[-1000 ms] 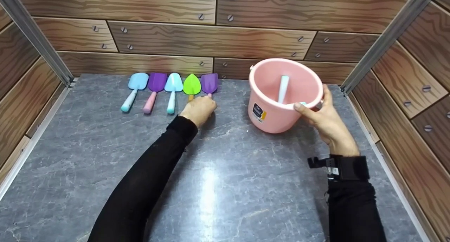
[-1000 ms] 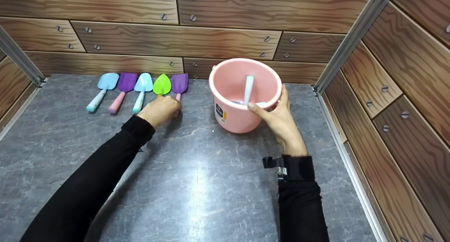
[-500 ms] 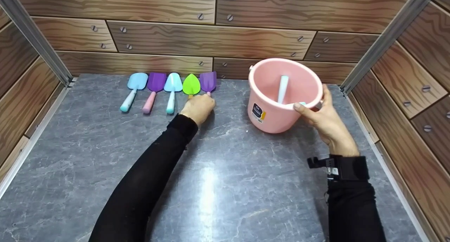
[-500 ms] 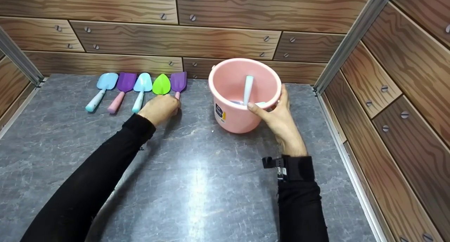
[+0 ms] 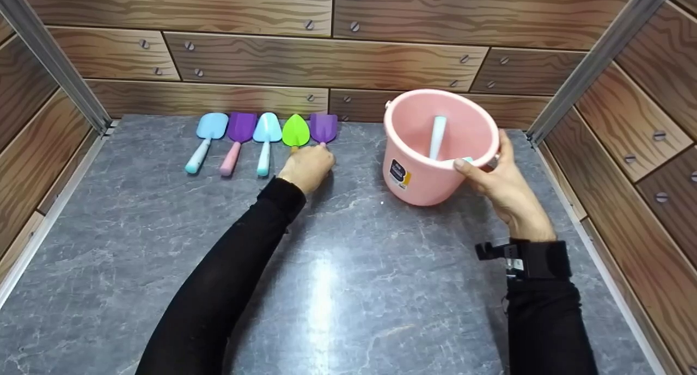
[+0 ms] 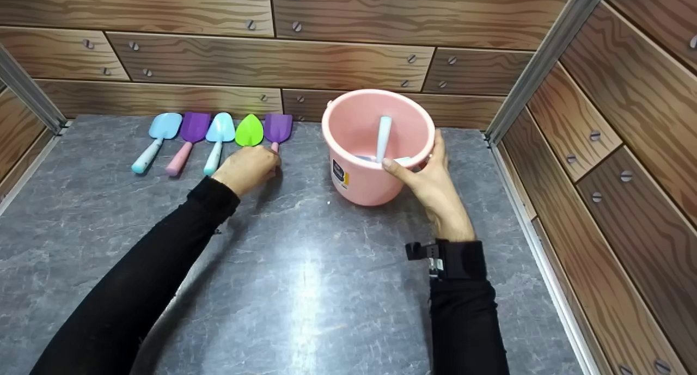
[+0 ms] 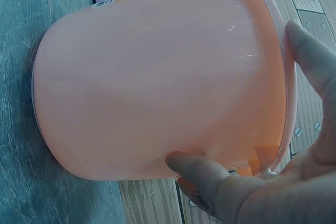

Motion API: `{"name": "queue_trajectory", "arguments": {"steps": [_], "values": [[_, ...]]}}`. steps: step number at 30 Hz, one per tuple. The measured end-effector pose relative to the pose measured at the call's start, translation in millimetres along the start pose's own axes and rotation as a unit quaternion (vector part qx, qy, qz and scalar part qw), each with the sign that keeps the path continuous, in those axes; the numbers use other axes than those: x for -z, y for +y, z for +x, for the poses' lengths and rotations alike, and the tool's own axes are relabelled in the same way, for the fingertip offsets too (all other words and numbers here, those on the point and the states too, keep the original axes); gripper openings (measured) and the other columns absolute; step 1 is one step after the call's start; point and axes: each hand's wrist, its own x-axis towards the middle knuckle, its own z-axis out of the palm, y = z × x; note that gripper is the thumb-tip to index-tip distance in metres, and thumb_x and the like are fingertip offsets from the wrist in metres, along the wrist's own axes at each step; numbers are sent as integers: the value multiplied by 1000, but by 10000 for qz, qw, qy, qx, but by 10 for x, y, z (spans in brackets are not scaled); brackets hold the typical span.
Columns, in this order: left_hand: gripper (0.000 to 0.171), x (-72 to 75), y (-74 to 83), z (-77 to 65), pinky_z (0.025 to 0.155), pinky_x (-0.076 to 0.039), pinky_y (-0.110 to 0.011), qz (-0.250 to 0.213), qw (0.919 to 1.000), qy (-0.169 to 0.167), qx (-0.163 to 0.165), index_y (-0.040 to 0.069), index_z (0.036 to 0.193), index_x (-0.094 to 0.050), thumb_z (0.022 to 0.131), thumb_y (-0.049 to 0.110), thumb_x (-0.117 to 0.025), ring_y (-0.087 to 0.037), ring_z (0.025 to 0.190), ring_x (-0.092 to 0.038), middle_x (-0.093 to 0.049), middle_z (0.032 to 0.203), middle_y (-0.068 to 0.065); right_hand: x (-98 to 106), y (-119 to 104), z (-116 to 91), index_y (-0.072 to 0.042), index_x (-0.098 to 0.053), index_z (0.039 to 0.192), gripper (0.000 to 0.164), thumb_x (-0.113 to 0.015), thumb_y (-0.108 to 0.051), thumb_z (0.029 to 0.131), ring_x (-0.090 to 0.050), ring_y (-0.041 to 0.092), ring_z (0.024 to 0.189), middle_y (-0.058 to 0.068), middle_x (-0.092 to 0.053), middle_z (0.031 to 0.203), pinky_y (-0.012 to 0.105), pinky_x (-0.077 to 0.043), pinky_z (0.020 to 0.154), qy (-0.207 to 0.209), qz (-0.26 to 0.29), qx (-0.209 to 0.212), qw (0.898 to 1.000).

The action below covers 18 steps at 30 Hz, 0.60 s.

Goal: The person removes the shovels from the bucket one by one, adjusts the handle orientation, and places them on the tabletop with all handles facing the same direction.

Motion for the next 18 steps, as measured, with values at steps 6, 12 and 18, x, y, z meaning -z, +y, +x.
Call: {"name": "queue_trajectory", "arguments": {"steps": [6, 12, 18], "values": [[17, 47, 0, -17, 71, -76, -52, 10, 10000, 54, 62, 0, 106, -86, 112, 8, -73, -34, 93, -88, -88, 112, -19, -3, -3, 0, -24, 22, 186, 136, -87, -15, 106, -52, 1, 73, 26, -31, 173, 14, -47, 60, -3, 18, -24, 10000], [11, 184, 18, -78, 76, -77, -53, -263, 9996, -48, 72, -1, 107, -85, 108, 8, -79, -38, 101, -88, -88, 111, -21, -1, -6, -3, -24, 22, 186, 135, -87, -16, 106, -51, 1, 74, 29, -25, 180, 13, -46, 60, -23, -9, -26, 10000], [13, 297, 23, -136, 79, -77, -55, -372, 9993, -41, 56, -2, 108, -84, 108, 9, -78, -39, 101, -88, -88, 110, -21, -8, -3, -7, -22, 17, 187, 130, -85, -14, 107, -50, 1, 73, 14, -40, 157, 13, -45, 59, 40, -5, 88, 10000]]}}
